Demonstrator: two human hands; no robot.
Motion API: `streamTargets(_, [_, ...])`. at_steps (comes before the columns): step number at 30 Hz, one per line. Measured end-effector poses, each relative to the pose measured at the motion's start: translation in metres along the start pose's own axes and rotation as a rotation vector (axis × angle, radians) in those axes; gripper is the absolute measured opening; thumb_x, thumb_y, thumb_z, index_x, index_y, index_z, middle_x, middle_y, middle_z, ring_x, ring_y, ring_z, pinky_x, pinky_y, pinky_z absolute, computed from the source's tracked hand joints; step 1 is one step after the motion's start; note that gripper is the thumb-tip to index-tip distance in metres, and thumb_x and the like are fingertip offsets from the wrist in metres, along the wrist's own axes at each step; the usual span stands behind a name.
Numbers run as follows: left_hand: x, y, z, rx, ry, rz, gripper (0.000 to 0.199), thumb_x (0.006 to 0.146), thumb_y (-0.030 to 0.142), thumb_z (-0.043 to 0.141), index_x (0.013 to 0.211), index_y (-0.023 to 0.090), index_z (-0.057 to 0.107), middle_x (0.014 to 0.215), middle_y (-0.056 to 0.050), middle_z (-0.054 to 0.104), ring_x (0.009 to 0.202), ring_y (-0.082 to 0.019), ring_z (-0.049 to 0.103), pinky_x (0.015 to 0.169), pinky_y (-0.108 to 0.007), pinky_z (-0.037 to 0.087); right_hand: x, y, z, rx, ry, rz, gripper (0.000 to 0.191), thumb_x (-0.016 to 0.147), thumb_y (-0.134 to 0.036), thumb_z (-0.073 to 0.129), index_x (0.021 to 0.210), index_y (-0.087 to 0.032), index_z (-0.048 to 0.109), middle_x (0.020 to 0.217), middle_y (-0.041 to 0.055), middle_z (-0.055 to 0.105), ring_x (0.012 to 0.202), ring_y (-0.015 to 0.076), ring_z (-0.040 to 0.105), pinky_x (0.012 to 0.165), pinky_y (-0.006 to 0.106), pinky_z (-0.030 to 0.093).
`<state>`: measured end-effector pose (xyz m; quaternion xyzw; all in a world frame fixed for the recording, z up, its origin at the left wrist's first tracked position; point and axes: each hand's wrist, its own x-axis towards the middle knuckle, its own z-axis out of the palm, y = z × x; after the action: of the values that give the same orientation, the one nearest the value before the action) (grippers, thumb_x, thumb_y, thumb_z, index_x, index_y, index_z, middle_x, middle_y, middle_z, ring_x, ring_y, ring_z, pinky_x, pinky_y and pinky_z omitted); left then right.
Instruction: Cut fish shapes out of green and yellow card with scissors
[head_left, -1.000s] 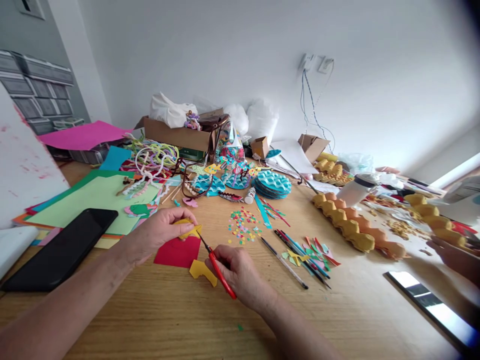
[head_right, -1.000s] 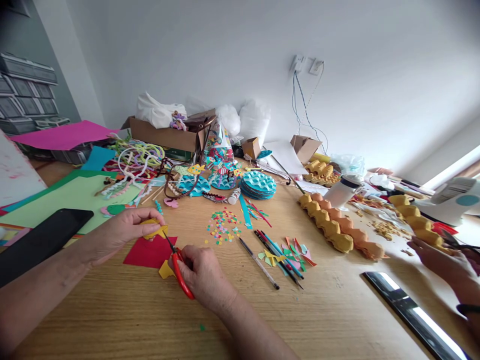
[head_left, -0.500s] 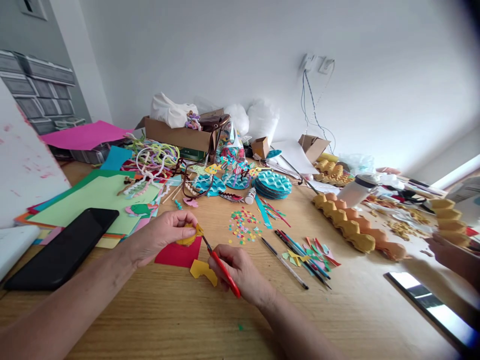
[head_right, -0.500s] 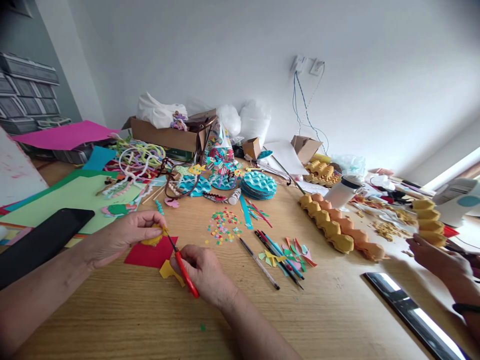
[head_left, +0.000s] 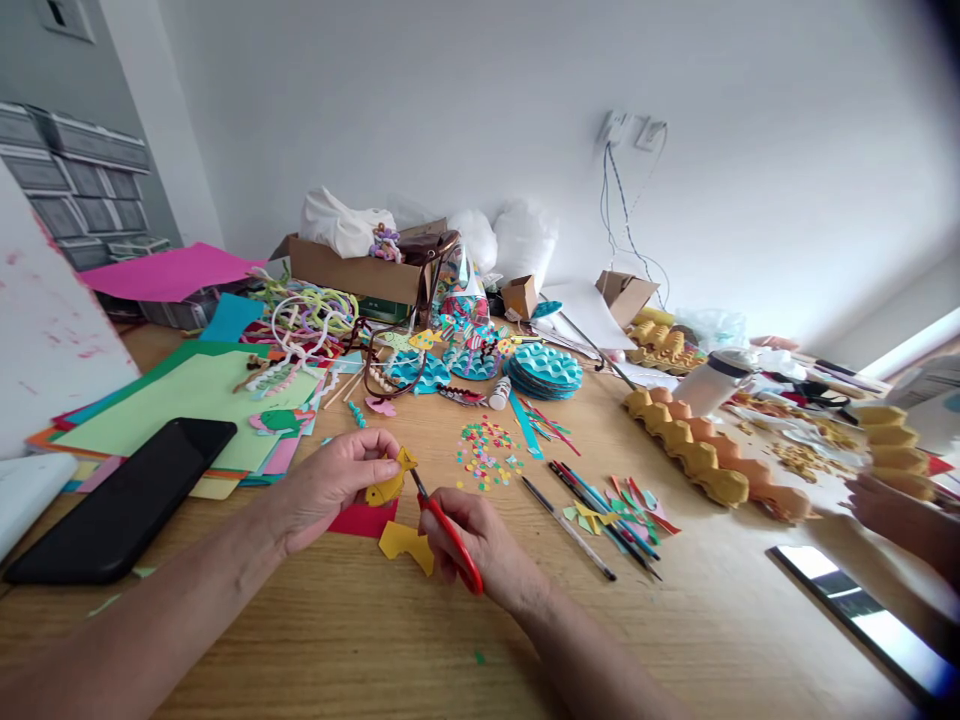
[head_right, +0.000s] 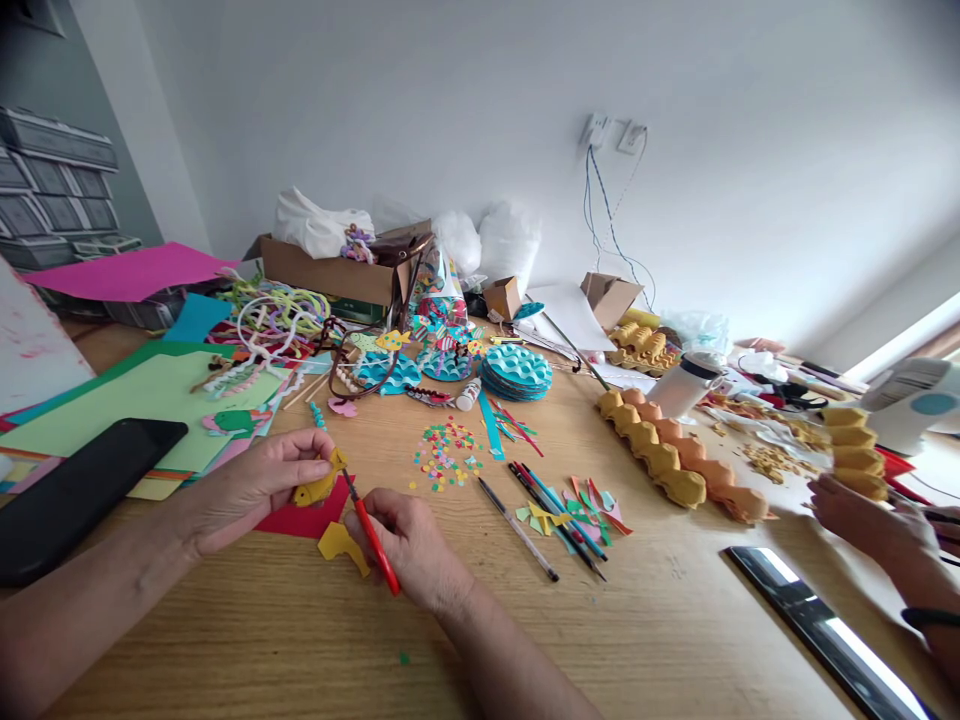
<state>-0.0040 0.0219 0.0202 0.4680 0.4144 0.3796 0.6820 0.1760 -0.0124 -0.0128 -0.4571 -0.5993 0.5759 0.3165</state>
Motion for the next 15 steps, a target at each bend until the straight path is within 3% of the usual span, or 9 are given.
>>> streamTargets(15, [-0.0018, -0.0059, 0.0082, -0.132, -0.042, -0.03, 0.017, 0.066, 0.022, 0.072, 0.071, 0.019, 0.056, 0.066, 0.005, 0.059, 0.056, -0.01, 0.056, 0.056, -0.025, 0.049, -0.0001, -0.0002, 0.0096, 0.095, 0.038, 0.039, 0.042, 0.073, -0.056, 0.056, 0.063, -0.017, 0.045, 0.047, -0.0057, 0.045, 0.035, 0.0047, 0.039, 0.033, 0.015, 0.028])
